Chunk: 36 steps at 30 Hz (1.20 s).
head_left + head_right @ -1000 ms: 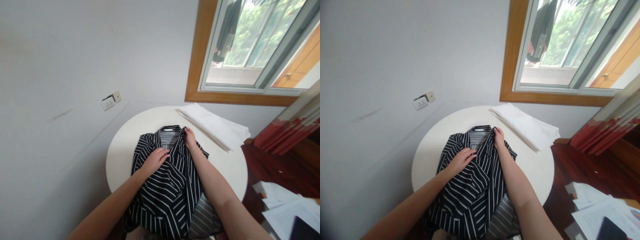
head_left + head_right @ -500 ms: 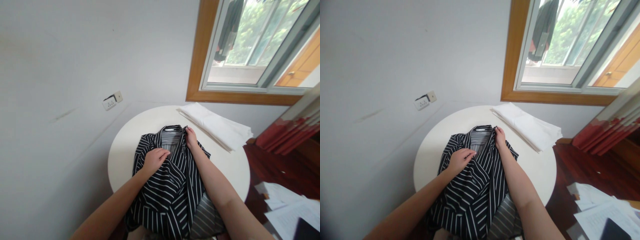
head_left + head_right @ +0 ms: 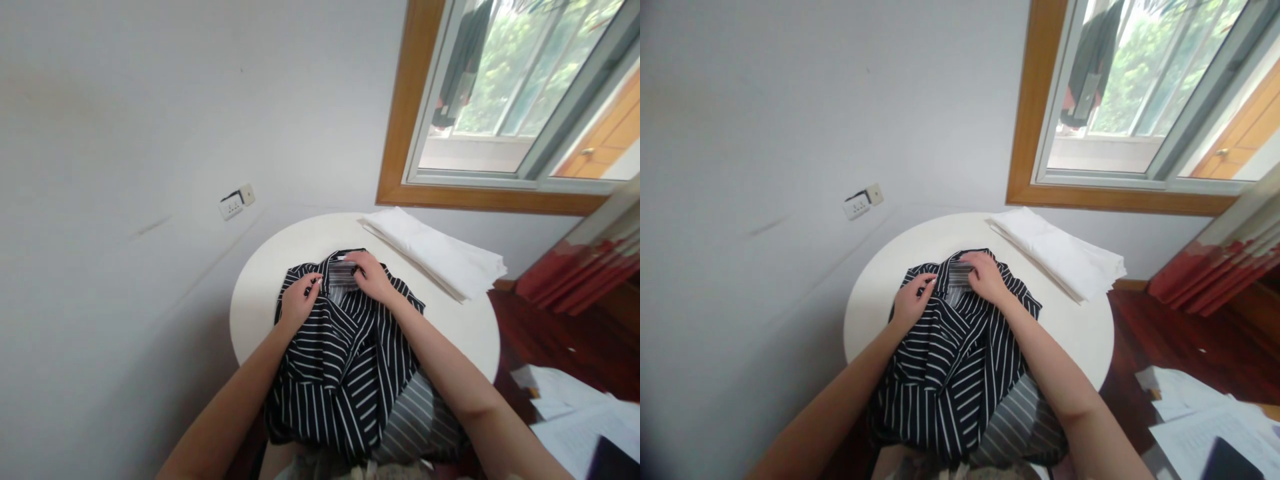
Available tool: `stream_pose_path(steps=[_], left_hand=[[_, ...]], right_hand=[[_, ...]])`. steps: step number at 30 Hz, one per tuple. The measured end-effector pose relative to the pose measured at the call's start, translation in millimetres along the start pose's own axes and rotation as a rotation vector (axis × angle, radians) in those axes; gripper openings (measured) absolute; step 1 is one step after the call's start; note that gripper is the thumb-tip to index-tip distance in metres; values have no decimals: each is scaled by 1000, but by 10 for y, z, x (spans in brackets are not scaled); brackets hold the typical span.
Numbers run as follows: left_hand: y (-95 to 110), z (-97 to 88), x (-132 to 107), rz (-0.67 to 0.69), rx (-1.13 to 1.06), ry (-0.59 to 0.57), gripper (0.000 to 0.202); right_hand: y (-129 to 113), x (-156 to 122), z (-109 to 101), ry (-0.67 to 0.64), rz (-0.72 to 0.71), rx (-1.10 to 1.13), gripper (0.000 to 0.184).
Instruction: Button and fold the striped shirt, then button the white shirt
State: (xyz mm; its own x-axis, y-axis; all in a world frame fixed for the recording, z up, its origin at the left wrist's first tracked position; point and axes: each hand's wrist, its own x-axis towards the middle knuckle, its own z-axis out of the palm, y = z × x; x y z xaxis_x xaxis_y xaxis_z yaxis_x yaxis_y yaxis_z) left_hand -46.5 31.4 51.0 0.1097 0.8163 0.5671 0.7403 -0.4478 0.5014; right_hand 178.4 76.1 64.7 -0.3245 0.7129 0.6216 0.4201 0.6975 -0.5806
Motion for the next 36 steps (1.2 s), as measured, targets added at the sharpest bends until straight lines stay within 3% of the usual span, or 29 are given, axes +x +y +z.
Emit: stream_pose_path(steps=[1, 3, 6, 8, 11, 14, 16, 19, 21, 25, 30, 36], left_hand=[[2, -5, 5, 9, -4, -1, 29], [17, -16, 17, 33, -9, 6, 30], [50, -47, 69, 84, -7, 19, 32], [59, -62, 148, 144, 12, -4, 32], [9, -39, 343, 250, 78, -89, 33], [-95, 53, 574, 330, 176, -241, 30], [-126, 137, 691, 361, 250, -320, 21], [-3, 299, 757, 367, 247, -281, 24], [170, 444, 736, 355, 102, -254, 30], [430, 779, 593, 229, -288, -388, 27], [314, 989, 370, 114, -453, -437, 28], [169, 900, 319, 181, -478, -461, 31]], right_hand=[[-132, -73, 27, -190, -61, -1, 39], [-310, -259, 84, -389, -92, -16, 30], [-352, -517, 96, -440, -56, 15, 15], [-271, -588, 39, -363, 6, 103, 19], [-53, -520, -65, -103, 207, 256, 26], [219, -375, -108, 170, 409, 363, 33], [377, -312, -102, 261, 502, 425, 37], [502, -300, -81, 296, 579, 494, 36], [509, -320, -77, 287, 587, 531, 34], [465, -349, -85, 308, 584, 587, 31], [492, -371, -64, 310, 658, 628, 31], [466, -379, -48, 287, 700, 732, 28]])
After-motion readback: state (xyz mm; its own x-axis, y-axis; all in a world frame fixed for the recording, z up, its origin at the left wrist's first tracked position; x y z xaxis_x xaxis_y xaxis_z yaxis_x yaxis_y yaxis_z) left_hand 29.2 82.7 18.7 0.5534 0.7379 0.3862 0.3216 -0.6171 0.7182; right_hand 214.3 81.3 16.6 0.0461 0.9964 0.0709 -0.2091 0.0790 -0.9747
